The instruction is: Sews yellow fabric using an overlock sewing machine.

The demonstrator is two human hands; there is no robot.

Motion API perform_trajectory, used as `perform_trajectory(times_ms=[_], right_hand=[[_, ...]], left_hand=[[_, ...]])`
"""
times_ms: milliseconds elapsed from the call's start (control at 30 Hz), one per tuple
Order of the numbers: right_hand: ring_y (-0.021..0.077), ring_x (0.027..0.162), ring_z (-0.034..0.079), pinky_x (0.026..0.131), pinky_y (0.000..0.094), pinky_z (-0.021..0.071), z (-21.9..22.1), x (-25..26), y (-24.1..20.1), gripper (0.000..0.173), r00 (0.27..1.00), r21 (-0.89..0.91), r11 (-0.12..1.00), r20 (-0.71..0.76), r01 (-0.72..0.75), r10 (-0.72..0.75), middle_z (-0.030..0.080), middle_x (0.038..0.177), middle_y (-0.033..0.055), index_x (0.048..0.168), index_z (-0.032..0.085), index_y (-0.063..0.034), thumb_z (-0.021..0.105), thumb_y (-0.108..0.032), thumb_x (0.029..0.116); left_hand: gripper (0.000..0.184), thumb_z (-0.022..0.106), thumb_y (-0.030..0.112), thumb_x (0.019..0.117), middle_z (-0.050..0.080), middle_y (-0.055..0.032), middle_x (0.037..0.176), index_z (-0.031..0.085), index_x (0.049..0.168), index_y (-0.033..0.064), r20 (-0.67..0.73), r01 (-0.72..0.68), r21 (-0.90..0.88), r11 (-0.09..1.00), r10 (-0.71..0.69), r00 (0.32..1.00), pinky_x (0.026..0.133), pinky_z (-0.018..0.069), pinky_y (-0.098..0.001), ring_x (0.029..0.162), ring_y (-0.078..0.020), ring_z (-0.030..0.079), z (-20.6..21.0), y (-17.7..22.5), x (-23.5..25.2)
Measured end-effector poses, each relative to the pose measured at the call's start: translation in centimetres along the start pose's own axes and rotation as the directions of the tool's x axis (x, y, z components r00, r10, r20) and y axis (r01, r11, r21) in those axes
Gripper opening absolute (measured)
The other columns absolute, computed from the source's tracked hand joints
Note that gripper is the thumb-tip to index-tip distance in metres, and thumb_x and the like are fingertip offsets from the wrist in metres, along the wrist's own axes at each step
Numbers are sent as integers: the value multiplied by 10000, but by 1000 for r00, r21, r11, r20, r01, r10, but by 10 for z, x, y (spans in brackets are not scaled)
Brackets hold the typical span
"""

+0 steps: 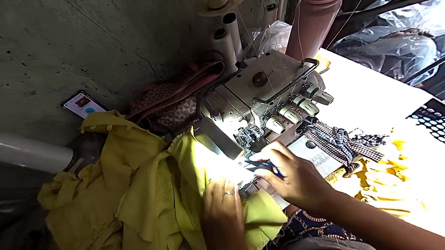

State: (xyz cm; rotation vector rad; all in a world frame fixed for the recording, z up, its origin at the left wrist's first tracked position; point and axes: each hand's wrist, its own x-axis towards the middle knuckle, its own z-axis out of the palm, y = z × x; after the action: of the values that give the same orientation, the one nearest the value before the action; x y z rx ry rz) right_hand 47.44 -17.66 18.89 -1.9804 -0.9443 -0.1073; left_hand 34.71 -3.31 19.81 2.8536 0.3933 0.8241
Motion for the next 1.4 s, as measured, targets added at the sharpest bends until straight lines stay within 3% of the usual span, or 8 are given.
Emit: perform_trajectory(times_ms=[100,267,333,433,533,900,1133,1400], right_hand=[[-26,720,546,636,174,478,-4,-27,16,476,954,385,876,183,-292,238,603,839,-90,1061,681,-128,665,-579,911],[-99,559,410,529,122,365,0,-29,19,754,857,485,727,426,-486,288,486,653,-203,992,742,-167,601,-864,743],[-113,525,375,498,110,332,1,-27,16,687,850,521,694,454,-498,269,457,617,-223,953,741,-179,647,-827,744],[-117,535,440,511,105,363,-1,-22,13,297,836,547,645,454,-534,307,528,619,-201,811,706,-195,689,-471,917],[-92,532,466,513,119,379,-1,-17,14,123,812,536,617,467,-576,351,568,618,-164,801,724,-162,687,-212,907],[-63,545,450,501,153,352,-1,-26,29,241,942,287,899,160,-331,295,541,611,-113,738,686,-150,674,-359,858],[94,476,471,446,294,359,5,-7,29,350,984,48,984,51,-174,171,476,546,-35,765,603,-135,668,-477,807],[-19,524,393,496,199,314,4,3,40,221,920,327,865,233,-380,315,411,591,-119,761,540,-179,653,-347,851]], left_hand=[[294,562,235,978,780,-65,1069,813,912,96,-9,-63,-48,997,63,998,929,565,-405,1069,-299,716,3,8,-6],[309,541,241,980,781,-38,1066,814,913,114,-5,-90,-101,991,90,996,986,524,-409,1055,-272,710,0,16,-7],[300,544,239,982,778,-35,1073,812,922,118,3,-90,-140,986,91,996,984,521,-378,1059,-247,704,-4,20,-10],[271,564,244,987,773,-32,1084,808,940,134,16,-88,-213,973,93,996,1004,507,-346,1086,-219,689,-5,31,-20],[285,564,316,985,762,-29,1087,806,921,181,17,-71,-249,966,78,997,963,493,-344,1070,-201,670,-2,33,-18],[495,413,358,1002,653,-84,1392,714,1292,95,219,140,42,989,-146,965,1079,408,-560,1325,-352,568,25,12,34],[506,381,381,1030,632,-180,1387,737,1222,78,257,189,16,982,-187,948,1125,256,-667,1357,-439,503,39,11,45],[473,423,353,1021,636,-224,1349,726,1206,40,352,236,-58,970,-202,914,1161,164,-679,1401,-484,423,35,4,56]])
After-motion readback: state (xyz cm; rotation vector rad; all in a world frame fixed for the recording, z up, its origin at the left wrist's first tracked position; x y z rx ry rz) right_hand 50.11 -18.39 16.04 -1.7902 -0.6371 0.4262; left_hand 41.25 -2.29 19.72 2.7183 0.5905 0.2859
